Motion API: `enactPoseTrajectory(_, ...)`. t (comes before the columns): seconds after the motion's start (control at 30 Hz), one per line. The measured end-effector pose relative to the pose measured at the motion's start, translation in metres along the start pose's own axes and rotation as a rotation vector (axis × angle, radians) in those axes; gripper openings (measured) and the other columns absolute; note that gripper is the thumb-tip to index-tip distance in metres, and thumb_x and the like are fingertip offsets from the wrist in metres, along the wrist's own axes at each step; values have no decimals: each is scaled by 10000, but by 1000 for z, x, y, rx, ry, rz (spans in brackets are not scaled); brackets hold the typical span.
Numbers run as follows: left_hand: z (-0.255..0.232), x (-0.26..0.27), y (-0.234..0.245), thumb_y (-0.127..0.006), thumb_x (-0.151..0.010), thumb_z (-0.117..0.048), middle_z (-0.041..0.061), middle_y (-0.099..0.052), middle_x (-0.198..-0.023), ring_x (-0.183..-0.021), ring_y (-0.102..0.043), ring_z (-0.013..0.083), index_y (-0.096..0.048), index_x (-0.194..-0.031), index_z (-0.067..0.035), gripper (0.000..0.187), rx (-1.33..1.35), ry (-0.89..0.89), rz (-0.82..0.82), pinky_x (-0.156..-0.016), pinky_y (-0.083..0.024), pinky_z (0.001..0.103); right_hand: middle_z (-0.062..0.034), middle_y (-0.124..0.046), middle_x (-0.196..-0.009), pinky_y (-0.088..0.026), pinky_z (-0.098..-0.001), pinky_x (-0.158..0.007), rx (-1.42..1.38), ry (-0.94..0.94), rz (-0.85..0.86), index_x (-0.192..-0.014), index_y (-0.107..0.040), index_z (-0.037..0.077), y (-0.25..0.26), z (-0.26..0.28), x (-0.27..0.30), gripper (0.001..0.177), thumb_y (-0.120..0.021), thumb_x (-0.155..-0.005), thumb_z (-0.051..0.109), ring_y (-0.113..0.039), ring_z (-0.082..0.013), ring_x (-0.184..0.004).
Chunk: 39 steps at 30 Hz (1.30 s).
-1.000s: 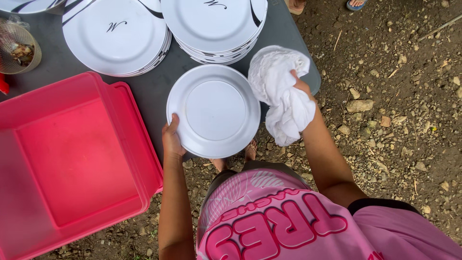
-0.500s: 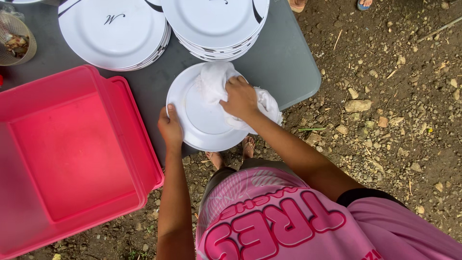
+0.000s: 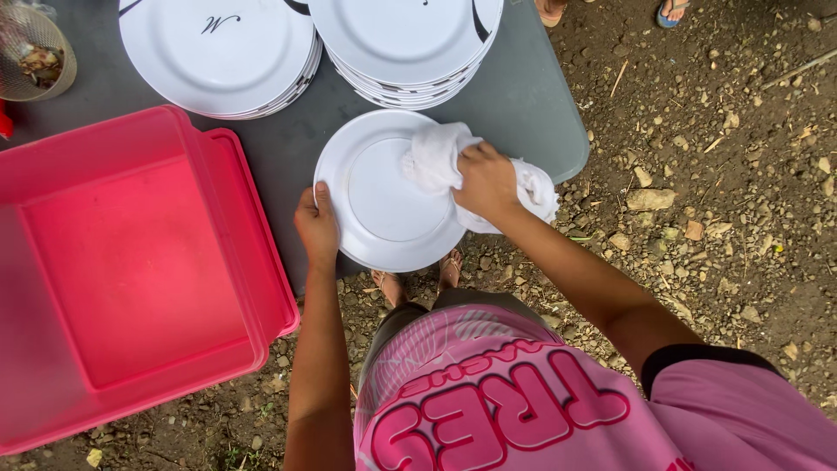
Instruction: The person wipes a series of plates with a white cloth. They take a plate from a stack on a table, rub the cloth over both the front and back surfaces, and then place the cleaned plate into a red plastic container or onto another stack.
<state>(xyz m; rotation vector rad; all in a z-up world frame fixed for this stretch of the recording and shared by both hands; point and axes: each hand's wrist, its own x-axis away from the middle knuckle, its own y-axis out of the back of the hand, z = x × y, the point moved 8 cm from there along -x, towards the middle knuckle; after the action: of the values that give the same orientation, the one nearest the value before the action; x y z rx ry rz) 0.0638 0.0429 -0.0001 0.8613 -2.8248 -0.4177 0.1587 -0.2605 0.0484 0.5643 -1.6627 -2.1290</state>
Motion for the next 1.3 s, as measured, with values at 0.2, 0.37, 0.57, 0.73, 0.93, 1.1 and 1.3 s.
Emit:
enactPoseTrajectory(0.2,3,-5,1,-573,-1095,-381,41,-573,-662,-645,-462,105,-605,-802,11,490,-98,-8,-33,-583,-431,333,-59,-692,-1112,-548,-387,-854,-30,161,120,-973,-762,73,-18,114,-36,380,-851,-666,279,-609,-248,-1092)
enactPoseTrajectory(0.37,-5,-1,3,-554,-1067,-369,21,-584,-655,-592,-486,97,-638,-807,-20,443,-107,23,-54,-544,-427,329,-24,-692,-1064,-543,-378,-916,-146,394,217,-950,-762,115,-8,141,51,328,-821,-639,203,-606,-258,-1091)
enactPoseTrajectory(0.57,-12,3,1,-536,-1097,-344,2,-568,-667,-608,-465,78,-617,-803,-15,449,-48,-8,-40,-554,-416,310,-115,-741,-1072,-559,-432,-910,-655,32,488,-1099,-730,83,3,35,71,427,-794,-726,280,-711,-314,-1050)
enactPoseTrajectory(0.73,-9,1,0,-552,-1100,-328,-7,-534,-655,-619,-426,77,-600,-789,-7,449,-7,-1,-49,-549,-387,307,-227,-654,-1210,-553,-459,-872,-405,-237,209,-1168,-688,8,17,-18,25,517,-796,-788,341,-699,-364,-993)
enactPoseTrajectory(0.93,-13,1,5,-564,-1086,-307,-35,-570,-684,-646,-453,48,-635,-821,-19,398,38,-74,-86,-577,-414,281,-196,-562,-1193,-562,-428,-713,-83,24,231,-1077,-721,20,-12,82,30,509,-835,-698,340,-650,-324,-999)
enactPoseTrajectory(1.1,-8,8,2,-495,-1130,-345,-58,-430,-686,-661,-352,58,-510,-769,-52,465,140,-62,-71,-577,-329,281,-185,-598,-1279,-564,-456,-855,-564,311,176,-1116,-747,31,0,144,70,489,-797,-670,227,-676,-345,-1043)
enactPoseTrajectory(1.3,-16,25,15,-344,-1131,-516,-58,-355,-664,-652,-309,70,-356,-706,-85,606,277,33,-38,-575,-291,287,-213,-563,-1276,-564,-460,-797,-332,-269,-216,-1175,-713,-12,56,13,-2,466,-794,-765,195,-677,-362,-948)
